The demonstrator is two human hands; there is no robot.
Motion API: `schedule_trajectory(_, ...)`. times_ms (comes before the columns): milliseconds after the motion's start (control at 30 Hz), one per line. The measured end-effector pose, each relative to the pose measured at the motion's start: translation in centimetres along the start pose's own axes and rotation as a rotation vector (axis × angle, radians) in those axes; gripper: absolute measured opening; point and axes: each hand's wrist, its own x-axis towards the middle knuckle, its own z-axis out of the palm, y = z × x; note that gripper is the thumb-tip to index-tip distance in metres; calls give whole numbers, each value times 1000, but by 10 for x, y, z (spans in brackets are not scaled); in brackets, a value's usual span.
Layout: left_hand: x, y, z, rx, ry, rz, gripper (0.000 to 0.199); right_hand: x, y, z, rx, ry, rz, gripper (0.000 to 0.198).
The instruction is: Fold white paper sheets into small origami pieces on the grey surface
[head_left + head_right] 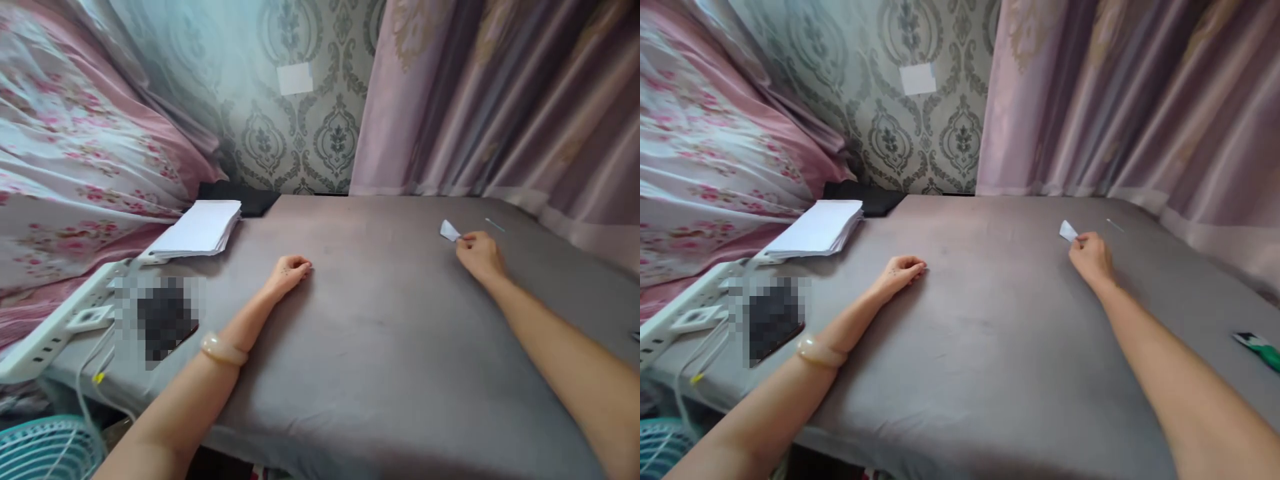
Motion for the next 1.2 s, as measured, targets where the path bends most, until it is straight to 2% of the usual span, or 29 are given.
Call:
schedule_trajectory(67, 1, 0, 0, 13, -7, -22, 23, 16, 27, -6, -42, 2, 49, 44)
schedule_trajectory(167, 3, 0, -1, 22, -7, -54, 28, 26, 42, -5, -56, -52, 34, 43)
schedule_trajectory(267, 4, -1, -1, 30, -19, -54, 34, 28, 36, 2, -106, -149, -72, 38)
schedule_trajectory(333, 4, -1, -1, 38, -8, -72, 35, 30, 31, 6, -157, -154, -92, 32)
schedule_trajectory(533, 0, 4, 1, 42, 11, -95, 38, 39, 31, 1, -221, -120, -21, 30)
schedule_trajectory(700, -1, 4, 0, 45, -6, -76, 35, 42, 35, -6, -212, -144, 11, 28)
schedule_trajectory(833, 3, -4, 0, 51, -17, -32, 32, 35, 32, -10, -172, -97, 20, 40)
schedule_trajectory(900, 6, -6, 0, 73, -29, 18, 29, 27, 24, -8, -114, -33, 14, 42)
schedule_trajectory(967, 8, -5, -1, 115, -65, 63, 24, 13, 6, -2, -67, -52, -39, 42)
schedule_trajectory(1100, 15, 7, -8, 206, -188, 52, 17, -38, -58, 20, 95, -234, -249, 38)
schedule_trajectory(1200, 19, 16, -20, 241, -188, 55, 13, -91, -111, 28, 226, -390, -457, 36)
